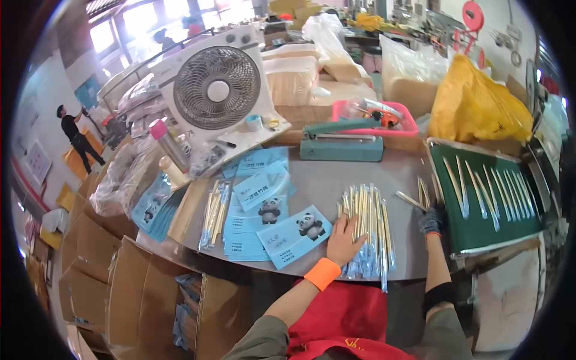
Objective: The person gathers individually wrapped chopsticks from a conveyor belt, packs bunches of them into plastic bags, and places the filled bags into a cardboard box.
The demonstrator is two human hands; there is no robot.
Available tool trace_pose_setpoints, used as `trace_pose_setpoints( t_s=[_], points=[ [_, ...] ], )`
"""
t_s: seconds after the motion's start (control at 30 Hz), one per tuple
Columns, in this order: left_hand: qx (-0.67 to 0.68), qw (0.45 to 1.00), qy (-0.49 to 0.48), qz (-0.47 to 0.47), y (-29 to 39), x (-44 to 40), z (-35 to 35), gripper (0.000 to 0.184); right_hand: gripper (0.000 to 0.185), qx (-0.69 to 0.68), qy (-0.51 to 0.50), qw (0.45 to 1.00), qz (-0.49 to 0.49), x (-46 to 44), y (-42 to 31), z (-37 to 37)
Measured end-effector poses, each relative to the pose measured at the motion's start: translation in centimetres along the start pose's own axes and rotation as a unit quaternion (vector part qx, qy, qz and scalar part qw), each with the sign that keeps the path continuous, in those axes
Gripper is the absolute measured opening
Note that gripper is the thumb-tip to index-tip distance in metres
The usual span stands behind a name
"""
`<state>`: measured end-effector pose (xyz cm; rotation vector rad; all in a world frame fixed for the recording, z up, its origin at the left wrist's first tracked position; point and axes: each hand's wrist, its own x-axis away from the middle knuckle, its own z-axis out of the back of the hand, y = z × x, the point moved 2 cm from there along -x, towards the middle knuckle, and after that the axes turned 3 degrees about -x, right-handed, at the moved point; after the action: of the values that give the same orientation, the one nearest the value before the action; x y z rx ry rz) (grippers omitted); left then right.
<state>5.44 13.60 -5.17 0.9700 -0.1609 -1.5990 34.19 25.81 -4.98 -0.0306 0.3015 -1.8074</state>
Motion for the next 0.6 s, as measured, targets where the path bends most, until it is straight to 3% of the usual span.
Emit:
trace_pose_setpoints(
  t_s=[0.07,0.1,0.17,0.23,0.3,0.43,0.5,0.6],
  points=[
    [0.002,1.0,0.005,-0.011,0.2,-0.1,-0.1,0.062,0.054,0.125,0.174,0.976,0.041,-0.3,2.2,-3.5],
    [0.003,1.0,0.006,-0.014,0.2,-0.1,-0.1,0.062,0.054,0.125,0.176,0.976,0.04,0.4,2.4,-4.3],
    [0.002,1.0,0.009,-0.013,0.4,-0.2,-0.4,0.062,0.044,0.07,0.073,0.988,0.116,1.8,1.7,-5.6],
    [0.003,1.0,0.021,-0.012,0.6,-0.2,-0.7,0.062,0.038,-0.028,0.045,0.988,0.144,8.7,-4.3,1.1],
    [0.003,0.999,0.03,-0.012,0.7,-0.2,-1.0,0.062,0.035,-0.152,0.071,0.971,0.171,11.9,-6.9,0.2],
    [0.018,0.998,0.05,0.015,0.7,-0.1,-1.4,0.062,0.038,-0.288,0.023,0.937,0.194,14.4,-9.6,0.1],
    [0.022,0.998,0.045,0.026,0.7,-0.1,-1.3,0.063,0.038,-0.398,0.007,0.905,0.152,13.8,-9.2,-0.2],
    [0.012,0.999,0.033,0.021,1.0,-0.1,-1.3,0.064,0.039,-0.317,0.028,0.927,0.2,13.6,-8.9,-0.9]
  ],
)
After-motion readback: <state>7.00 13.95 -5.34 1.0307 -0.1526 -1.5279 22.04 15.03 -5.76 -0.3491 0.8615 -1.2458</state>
